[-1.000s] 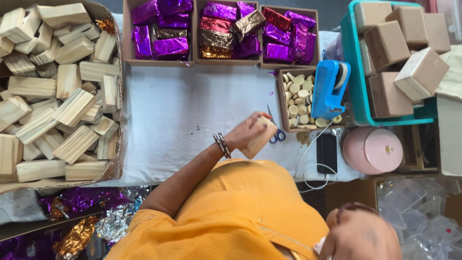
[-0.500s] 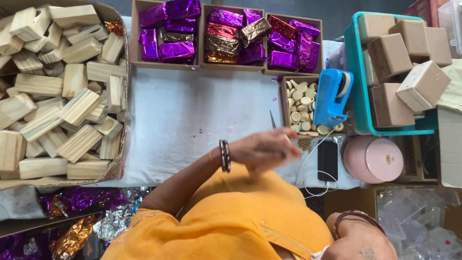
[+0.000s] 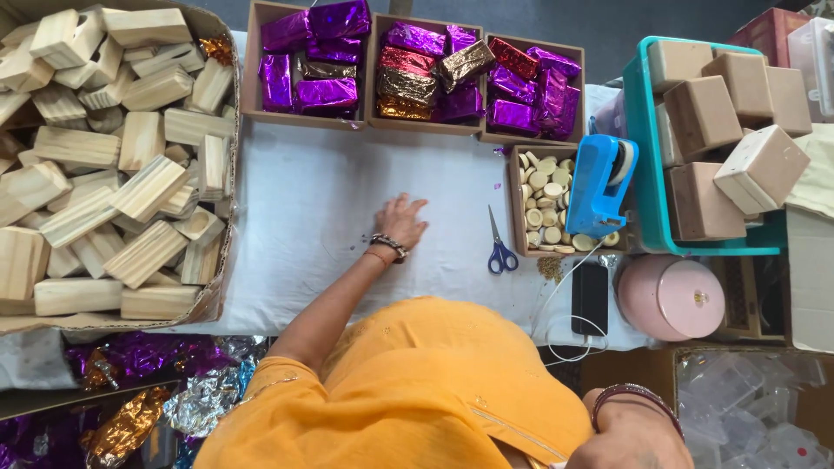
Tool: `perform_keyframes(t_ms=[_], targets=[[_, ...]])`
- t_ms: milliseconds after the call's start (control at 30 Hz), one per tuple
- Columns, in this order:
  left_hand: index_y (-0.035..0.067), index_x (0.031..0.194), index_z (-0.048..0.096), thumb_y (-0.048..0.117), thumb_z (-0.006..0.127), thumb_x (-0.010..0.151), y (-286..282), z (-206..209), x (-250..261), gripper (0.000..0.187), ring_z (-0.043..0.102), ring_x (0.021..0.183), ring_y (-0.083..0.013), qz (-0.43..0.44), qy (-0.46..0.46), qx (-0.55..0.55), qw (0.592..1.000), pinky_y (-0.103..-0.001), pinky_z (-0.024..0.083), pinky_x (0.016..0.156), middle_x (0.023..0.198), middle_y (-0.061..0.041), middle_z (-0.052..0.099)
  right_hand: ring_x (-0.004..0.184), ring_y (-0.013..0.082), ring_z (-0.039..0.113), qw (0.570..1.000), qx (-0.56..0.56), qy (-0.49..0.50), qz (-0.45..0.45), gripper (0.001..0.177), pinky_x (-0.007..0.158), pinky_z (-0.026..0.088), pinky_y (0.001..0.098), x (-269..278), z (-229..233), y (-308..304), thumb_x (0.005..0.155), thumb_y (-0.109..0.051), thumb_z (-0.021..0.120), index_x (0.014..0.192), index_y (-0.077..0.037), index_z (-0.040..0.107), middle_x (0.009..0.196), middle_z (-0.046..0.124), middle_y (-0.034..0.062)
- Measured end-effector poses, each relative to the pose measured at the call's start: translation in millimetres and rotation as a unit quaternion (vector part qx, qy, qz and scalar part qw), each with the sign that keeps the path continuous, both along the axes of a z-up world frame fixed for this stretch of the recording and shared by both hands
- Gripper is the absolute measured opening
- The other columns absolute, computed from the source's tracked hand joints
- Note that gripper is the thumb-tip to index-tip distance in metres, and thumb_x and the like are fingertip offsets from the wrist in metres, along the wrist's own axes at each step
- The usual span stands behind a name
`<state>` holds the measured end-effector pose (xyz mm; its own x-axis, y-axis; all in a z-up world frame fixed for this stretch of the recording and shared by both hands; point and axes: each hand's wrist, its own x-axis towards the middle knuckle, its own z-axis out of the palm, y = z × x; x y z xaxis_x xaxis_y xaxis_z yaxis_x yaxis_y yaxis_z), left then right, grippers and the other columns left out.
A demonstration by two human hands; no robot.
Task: The person wraps wooden blocks in foil and decorative paper by hand, then wipes down a finished wooden block with a cloth.
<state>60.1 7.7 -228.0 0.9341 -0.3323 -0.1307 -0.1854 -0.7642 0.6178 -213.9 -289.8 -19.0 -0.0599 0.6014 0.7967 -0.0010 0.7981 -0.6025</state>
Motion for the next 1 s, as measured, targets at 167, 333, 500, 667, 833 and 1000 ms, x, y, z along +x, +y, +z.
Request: perform_keyframes(t_ms=[167, 333, 500, 667, 833, 1000], targets=[[0.027, 0.126, 0.066, 0.04, 0.068, 0.098, -28.7, 108.8, -31.8, 0.031, 0.068, 0.115, -0.0204, -0.221, 0.058, -0.147, 0.962, -0.039, 0.055, 0.097, 0.125, -0.005, 0.072, 0.046, 0.0294, 0.042, 1.0, 0.011, 0.004, 0.019, 0.04, 0.047, 0.034, 0.0464, 50.7, 76.2, 29.5, 0.095, 0.003, 0.049, 0.059, -0.009, 0.037, 0.053, 0.036, 0.0051], [0.011, 0.128, 0.065, 0.028, 0.069, 0.105, 1.8, 310.5, -111.4, 0.029, 0.064, 0.126, -0.0226, -0.606, 0.053, -0.491, 0.623, -0.035, 0.052, 0.111, 0.128, -0.007, 0.068, 0.048, 0.0199, 0.067, 0.952, -0.076, -0.009, -0.296, 0.037, 0.042, 0.045, 0.0339, 91.3, 156.8, 37.1, 0.101, -0.011, 0.046, 0.065, -0.014, 0.04, 0.061, 0.06, 0.0049], [0.005, 0.127, 0.06, 0.026, 0.071, 0.103, -15.6, 297.0, -150.1, 0.034, 0.064, 0.118, -0.0254, -0.683, 0.026, -0.467, 0.562, -0.033, 0.053, 0.104, 0.125, -0.012, 0.067, 0.049, 0.0152, 0.064, 0.906, -0.181, -0.038, -0.381, 0.034, 0.042, 0.047, 0.0334, 90.7, 155.4, 1.8, 0.097, -0.019, 0.059, 0.066, -0.008, 0.067, 0.065, 0.068, 0.0027], [0.004, 0.122, 0.067, 0.02, 0.064, 0.113, -7.1, 319.3, -131.2, 0.018, 0.068, 0.091, -0.0146, -0.618, 0.155, -0.469, 0.612, -0.025, 0.057, 0.085, 0.102, -0.007, 0.074, 0.059, 0.0088, 0.064, 0.792, -0.436, -0.056, -0.423, 0.026, 0.049, 0.05, 0.0277, 42.6, 160.5, -55.8, 0.088, -0.02, 0.063, 0.063, -0.015, 0.068, 0.07, 0.072, -0.0041], [0.005, 0.119, 0.071, 0.016, 0.063, 0.113, 10.4, 329.5, -113.8, 0.015, 0.069, 0.082, -0.0039, -0.494, 0.191, -0.519, 0.671, -0.021, 0.058, 0.077, 0.098, -0.003, 0.076, 0.069, 0.0024, 0.064, 0.622, -0.66, -0.052, -0.418, 0.019, 0.056, 0.053, 0.0219, -52.6, 110.0, -108.8, 0.08, -0.021, 0.066, 0.061, -0.021, 0.069, 0.074, 0.075, -0.0109], [0.002, 0.116, 0.072, 0.013, 0.064, 0.112, -1.3, 301.0, -107.4, 0.014, 0.067, 0.083, -0.0047, -0.414, 0.192, -0.558, 0.692, -0.022, 0.057, 0.077, 0.097, -0.003, 0.076, 0.076, -0.0001, 0.064, 0.517, -0.741, -0.052, -0.425, 0.013, 0.061, 0.055, 0.0187, -56.8, 103.3, -106.2, 0.076, -0.022, 0.069, 0.063, -0.024, 0.069, 0.079, 0.077, -0.013]])
